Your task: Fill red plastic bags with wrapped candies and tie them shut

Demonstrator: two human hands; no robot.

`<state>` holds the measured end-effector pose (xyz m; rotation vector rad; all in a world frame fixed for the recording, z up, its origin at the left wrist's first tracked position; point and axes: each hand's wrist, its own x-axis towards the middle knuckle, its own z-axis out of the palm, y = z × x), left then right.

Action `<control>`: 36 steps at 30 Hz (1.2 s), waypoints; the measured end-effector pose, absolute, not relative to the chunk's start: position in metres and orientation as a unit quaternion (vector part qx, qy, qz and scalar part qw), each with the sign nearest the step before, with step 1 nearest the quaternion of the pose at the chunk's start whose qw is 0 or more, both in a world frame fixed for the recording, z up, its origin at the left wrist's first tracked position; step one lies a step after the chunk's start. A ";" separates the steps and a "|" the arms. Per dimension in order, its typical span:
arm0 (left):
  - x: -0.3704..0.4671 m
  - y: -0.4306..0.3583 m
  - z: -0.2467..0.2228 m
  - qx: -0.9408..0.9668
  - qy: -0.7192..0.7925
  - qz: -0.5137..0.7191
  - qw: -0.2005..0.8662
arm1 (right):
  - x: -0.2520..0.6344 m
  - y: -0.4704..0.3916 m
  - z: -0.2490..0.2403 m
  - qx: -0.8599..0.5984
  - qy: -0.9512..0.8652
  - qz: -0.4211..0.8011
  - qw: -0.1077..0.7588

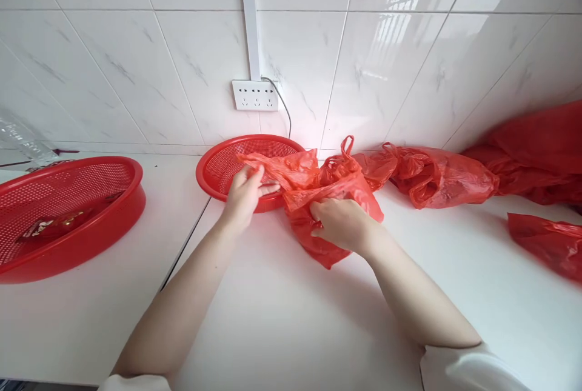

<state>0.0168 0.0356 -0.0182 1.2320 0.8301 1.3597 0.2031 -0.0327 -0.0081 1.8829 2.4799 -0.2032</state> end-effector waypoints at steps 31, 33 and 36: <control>-0.049 0.041 0.030 0.549 0.467 0.680 0.132 | 0.314 0.042 -0.055 0.770 0.636 0.029 -0.024; -0.049 0.038 0.033 0.531 0.460 0.683 0.199 | 0.312 0.035 -0.044 0.767 0.629 0.080 -0.099; -0.041 0.028 0.035 0.540 0.454 0.656 0.269 | 0.289 0.012 -0.018 0.657 0.689 0.091 -0.292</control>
